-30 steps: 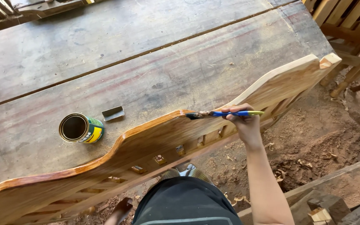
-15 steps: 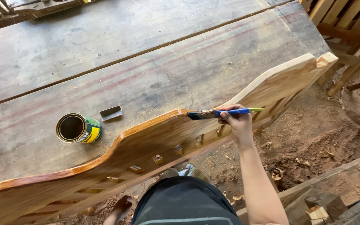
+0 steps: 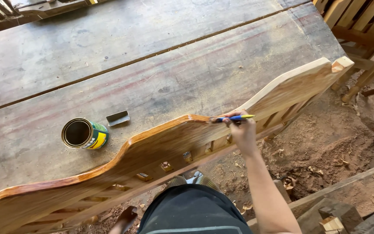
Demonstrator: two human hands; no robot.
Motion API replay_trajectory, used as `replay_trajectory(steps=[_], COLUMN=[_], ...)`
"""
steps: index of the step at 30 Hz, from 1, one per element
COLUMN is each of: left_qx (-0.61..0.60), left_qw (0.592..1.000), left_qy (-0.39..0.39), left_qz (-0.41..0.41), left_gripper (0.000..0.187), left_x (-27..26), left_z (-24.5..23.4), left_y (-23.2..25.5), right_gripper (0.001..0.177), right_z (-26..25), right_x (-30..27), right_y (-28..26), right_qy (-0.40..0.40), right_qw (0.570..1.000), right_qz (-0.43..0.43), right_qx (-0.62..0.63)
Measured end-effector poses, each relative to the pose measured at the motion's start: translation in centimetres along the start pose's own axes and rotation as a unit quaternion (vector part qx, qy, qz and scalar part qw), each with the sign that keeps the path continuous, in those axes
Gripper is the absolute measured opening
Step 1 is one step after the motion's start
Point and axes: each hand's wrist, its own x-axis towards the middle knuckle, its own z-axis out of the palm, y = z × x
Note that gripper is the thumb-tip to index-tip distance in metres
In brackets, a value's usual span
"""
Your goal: The person applies a wood stain to a wooden chair back using a brush. They dip the brush into a can of stain and apply it to the curved top and slats of the chair back. The person then repositions the chair to continue applying stain to other sections.
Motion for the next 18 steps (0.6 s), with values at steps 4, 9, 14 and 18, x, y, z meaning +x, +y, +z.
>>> replay_trajectory(steps=[4,9,14,18], left_qx=[0.007,-0.035,-0.031,-0.012], left_qw=[1.0,0.999,0.999,1.0], left_qy=[0.001,-0.007,-0.013,-0.005], left_qz=[0.022,0.015,0.011,0.016], left_gripper=[0.045,0.045,0.043,0.047], left_x=[0.1,-0.4,0.2,0.3], left_z=[-0.3,-0.7,-1.0,-1.1], left_y=[-0.2,1.2,1.7,0.9], right_gripper=[0.012,0.006,0.006,0.006], right_z=[1.0,0.3,-1.8,-4.6], right_x=[0.4,1.0,0.7,0.2], right_y=[-2.3,-3.1,2.0,4.1], right_qy=[0.005,0.073,0.065,0.107], right_qw=[0.991,0.944,0.95,0.98], right_qz=[-0.037,0.077,0.116,0.099], right_qx=[0.129,0.313,0.284,0.135])
